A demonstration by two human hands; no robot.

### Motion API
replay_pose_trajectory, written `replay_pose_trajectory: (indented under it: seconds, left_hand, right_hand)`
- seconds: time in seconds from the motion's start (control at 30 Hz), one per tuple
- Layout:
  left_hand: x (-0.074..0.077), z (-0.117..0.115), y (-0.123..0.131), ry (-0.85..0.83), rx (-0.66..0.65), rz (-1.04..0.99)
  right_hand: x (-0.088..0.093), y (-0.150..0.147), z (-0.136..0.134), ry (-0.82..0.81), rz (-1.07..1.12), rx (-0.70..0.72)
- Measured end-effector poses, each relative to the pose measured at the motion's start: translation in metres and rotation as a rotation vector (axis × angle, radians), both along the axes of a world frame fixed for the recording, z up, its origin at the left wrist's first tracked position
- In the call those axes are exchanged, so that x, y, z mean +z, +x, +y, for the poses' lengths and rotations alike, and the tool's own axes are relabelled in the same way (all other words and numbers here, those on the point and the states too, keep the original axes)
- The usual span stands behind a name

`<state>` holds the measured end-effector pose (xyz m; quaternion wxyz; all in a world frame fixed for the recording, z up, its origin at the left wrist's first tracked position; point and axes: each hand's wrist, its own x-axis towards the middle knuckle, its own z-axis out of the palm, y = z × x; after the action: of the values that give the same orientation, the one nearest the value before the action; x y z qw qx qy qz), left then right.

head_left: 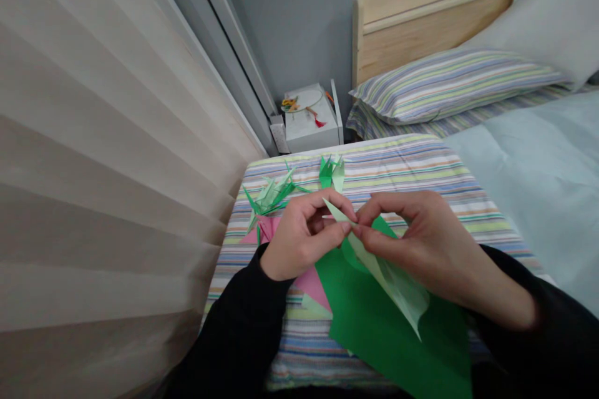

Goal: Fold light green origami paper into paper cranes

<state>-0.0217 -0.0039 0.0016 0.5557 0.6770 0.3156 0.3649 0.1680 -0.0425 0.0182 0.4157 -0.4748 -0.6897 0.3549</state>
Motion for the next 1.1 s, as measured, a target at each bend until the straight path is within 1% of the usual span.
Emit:
replay_pose_trajectory:
  seconds: [0.1,0.23,0.4,0.57,0.63,0.77,0.83,0.93,1.1]
  left_hand:
    - [0.0009,-0.0005,0.0008,0.028,0.026,0.028]
    - [-0.0004,-0.0006,0.0015,0.042,0.023,0.035]
    - [-0.0012,-0.0010,0.0009,0.024,0.006,0.047]
    - [-0.0016,0.0000,-0.0014,-0.025,0.002,0.007]
    - [-0.0025,0.0008,-0.0017,-0.040,-0.029,-0.033]
    - [-0.0039,0.0019,-0.0015,-0.063,-0.147,-0.141]
    - [-0.0044,0.0020,-0.0022,-0.080,-0.176,-0.159]
    - [-0.0053,0.0018,-0.0038,-0.070,-0.159,-0.144]
    - [-0.0042,0.0005,-0.0025,-0.017,-0.074,-0.075]
  right_hand:
    - [-0.0007,-0.0003,-0.0003,-0.020,0.011,-0.001]
    - [-0.0022,-0.0005,-0.0007,-0.034,0.023,-0.004]
    - [0.0003,0.0001,0.0004,-0.045,0.011,0.018]
    - [0.0033,0.0013,0.0016,-0.063,-0.003,0.043]
    - [0.0029,0.0019,0.0018,-0.070,0.012,0.031]
    - [0.0005,0.0029,0.0018,-0.073,0.047,0.008]
    - [-0.0001,0.0029,0.0014,-0.075,0.051,0.005]
    - [0.0001,0.0023,0.0001,-0.069,0.062,-0.003]
    - [0.0014,0.0011,-0.0021,-0.076,0.054,-0.006]
